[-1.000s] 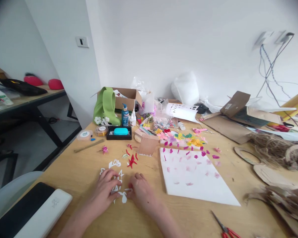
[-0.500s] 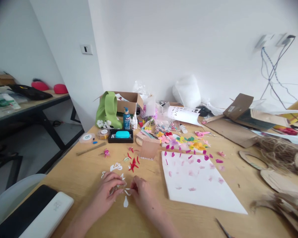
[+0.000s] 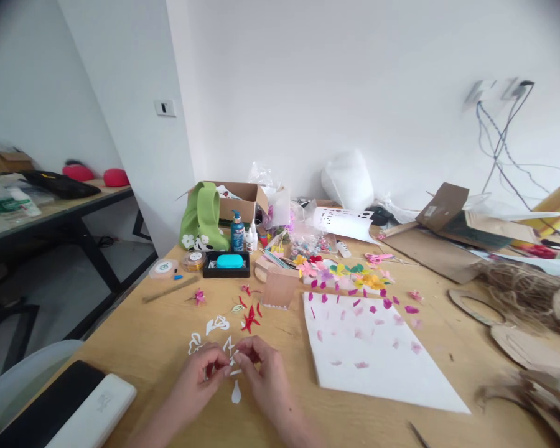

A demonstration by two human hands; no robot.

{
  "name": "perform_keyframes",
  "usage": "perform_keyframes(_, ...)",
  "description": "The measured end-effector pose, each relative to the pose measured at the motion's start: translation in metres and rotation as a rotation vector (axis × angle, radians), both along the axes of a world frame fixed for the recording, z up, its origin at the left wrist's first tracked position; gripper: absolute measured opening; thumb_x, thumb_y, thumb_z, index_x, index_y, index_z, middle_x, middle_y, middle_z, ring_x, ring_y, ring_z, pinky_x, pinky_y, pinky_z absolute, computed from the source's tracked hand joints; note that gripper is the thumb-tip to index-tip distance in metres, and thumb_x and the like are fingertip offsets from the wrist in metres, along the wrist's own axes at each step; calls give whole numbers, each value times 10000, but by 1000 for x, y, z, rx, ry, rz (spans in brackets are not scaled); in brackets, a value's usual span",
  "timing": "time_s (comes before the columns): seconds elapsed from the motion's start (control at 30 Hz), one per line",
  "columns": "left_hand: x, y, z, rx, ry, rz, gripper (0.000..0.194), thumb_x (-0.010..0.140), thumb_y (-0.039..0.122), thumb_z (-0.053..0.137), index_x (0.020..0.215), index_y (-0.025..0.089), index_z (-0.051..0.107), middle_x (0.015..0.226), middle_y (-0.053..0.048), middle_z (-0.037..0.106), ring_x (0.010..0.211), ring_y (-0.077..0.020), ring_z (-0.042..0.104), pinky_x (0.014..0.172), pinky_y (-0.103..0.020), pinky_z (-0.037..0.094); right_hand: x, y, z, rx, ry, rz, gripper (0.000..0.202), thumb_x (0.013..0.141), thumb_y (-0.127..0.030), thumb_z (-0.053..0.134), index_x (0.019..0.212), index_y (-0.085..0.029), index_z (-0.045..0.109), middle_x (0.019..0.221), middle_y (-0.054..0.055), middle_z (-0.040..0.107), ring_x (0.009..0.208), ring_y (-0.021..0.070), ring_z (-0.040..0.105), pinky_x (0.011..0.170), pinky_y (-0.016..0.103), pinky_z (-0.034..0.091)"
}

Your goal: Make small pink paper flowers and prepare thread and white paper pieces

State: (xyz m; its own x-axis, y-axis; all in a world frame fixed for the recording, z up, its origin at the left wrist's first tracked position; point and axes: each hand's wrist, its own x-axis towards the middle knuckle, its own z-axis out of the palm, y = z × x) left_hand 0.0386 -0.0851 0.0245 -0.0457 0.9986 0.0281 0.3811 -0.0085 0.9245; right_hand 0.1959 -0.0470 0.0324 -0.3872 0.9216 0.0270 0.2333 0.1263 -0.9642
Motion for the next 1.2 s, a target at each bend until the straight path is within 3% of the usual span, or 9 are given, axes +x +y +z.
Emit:
perform_keyframes(0.27, -6, 5, -5, -100, -174, 69, 298, 713, 445, 608, 608, 166, 617, 571, 28, 464, 541, -113, 392, 516, -234, 314, -4, -2, -11, -37, -25, -54, 350, 831, -469, 529, 652, -168, 538, 591, -18, 472, 577, 129, 420, 550, 251, 323)
perform_keyframes(0.7, -1, 5, -14, -246, -340, 70, 470, 581, 625, 689, 576, 161, 616, 429, 95, 331, 420, -63, 252, 432, -217, 181, -13, -3, -15, -156, 180, -126, 428, 735, -568, 624, 637, -157, 554, 525, -20, 500, 498, 109, 423, 503, 238, 333)
perform_keyframes(0.9, -3, 2, -6, -295, -378, 90, 556, 550, 683, 697, 635, 135, 644, 426, 77, 413, 398, -54, 302, 415, -211, 191, -13, -2, -18, -213, 285, -116, 448, 662, -576, 718, 685, -147, 593, 546, -8, 564, 500, 105, 482, 502, 225, 381)
perform_keyframes(1.2, -2, 3, -9, -344, -372, 102, 666, 472, 760, 690, 658, 121, 655, 415, 82, 431, 333, -33, 280, 364, -209, 193, -15, -1, -19, -270, 310, -128, 522, 606, -634, 740, 675, -139, 587, 511, -2, 580, 463, 92, 479, 470, 216, 376)
